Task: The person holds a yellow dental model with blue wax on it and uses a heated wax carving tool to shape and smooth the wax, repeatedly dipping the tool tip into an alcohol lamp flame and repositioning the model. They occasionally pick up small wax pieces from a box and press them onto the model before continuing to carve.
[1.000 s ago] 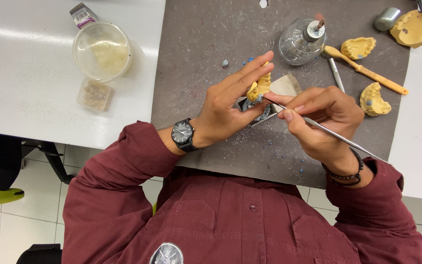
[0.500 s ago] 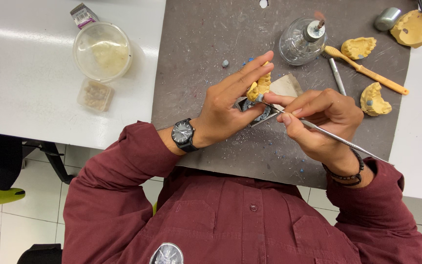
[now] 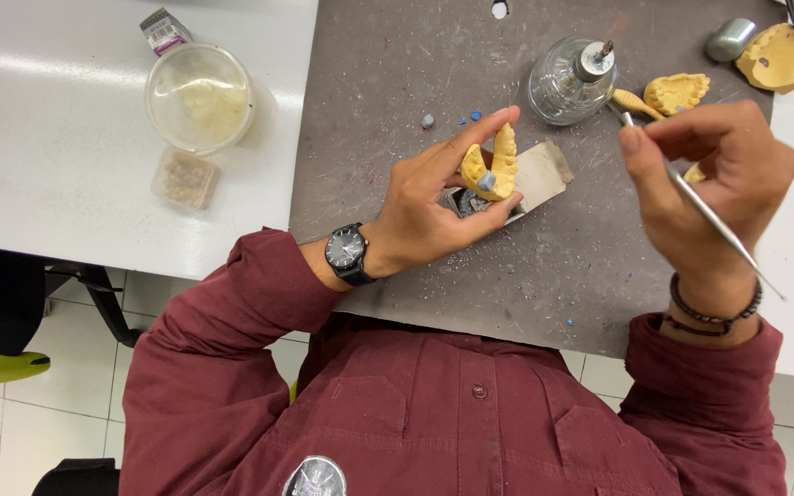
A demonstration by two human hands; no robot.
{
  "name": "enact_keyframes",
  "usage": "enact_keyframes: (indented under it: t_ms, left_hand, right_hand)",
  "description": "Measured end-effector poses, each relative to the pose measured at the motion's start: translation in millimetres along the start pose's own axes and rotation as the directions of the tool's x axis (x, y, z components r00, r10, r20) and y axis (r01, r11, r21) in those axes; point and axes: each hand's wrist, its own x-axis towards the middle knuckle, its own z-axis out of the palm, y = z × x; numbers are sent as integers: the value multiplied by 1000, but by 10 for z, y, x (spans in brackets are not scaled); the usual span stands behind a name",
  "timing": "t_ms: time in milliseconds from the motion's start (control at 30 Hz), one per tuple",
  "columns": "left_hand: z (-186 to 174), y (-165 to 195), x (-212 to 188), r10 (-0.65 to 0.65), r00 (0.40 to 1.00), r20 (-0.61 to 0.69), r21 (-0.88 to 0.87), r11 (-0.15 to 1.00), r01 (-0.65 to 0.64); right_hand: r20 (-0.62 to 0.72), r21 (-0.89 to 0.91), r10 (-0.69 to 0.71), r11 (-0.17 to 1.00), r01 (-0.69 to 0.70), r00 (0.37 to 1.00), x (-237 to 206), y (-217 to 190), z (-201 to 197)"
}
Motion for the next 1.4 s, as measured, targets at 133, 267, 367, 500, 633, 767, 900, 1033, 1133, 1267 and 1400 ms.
enact_keyframes:
  t_ms: [133, 267, 367, 500, 633, 767, 900, 1033, 1133, 1267, 1400]
  left_hand:
    - [-2, 12, 1, 8, 1000, -22, 10, 1000, -8]
    - [-10, 13, 18, -17, 999, -41, 52, 998, 20]
    - [-15, 19, 28, -25, 998, -65, 84, 996, 31]
    - [-24, 23, 41, -42, 997, -69, 78, 996, 47]
    - [-95, -18, 66, -43, 991, -123, 97, 994, 56]
    - [-184, -114, 131, -18, 977, -213, 66, 997, 33]
    - [-264, -232, 212, -4, 957, -289, 75, 997, 26]
    - [-345, -321, 231, -14, 942, -334, 37, 999, 28]
    - [-361, -350, 233, -14, 933, -359, 9, 1000, 19]
    - [-326, -333, 237, 9, 932, -362, 37, 999, 5]
    - [-292, -279, 218, -5, 939, -345, 30, 999, 16]
  right_hand:
    - [155, -421, -16, 903, 80, 988, 26, 146, -139]
    - [303, -519, 65, 848, 107, 951, -21, 374, -96]
    - [389, -601, 62, 774, 202, 919, -77, 461, -26]
    - [363, -685, 156, 714, 149, 919, -109, 400, 16]
    - [277, -457, 112, 889, 29, 954, -49, 238, 115]
    - [326, -247, -200, 925, 288, 924, 16, 68, 352]
    - [395, -221, -275, 898, 381, 877, 106, -8, 550]
    - [474, -168, -291, 896, 410, 831, 278, 66, 759]
    - [526, -131, -308, 892, 433, 793, 451, 159, 1086]
    - [552, -213, -149, 926, 312, 820, 550, 202, 1464]
    - [510, -173, -244, 910, 377, 825, 548, 146, 1415]
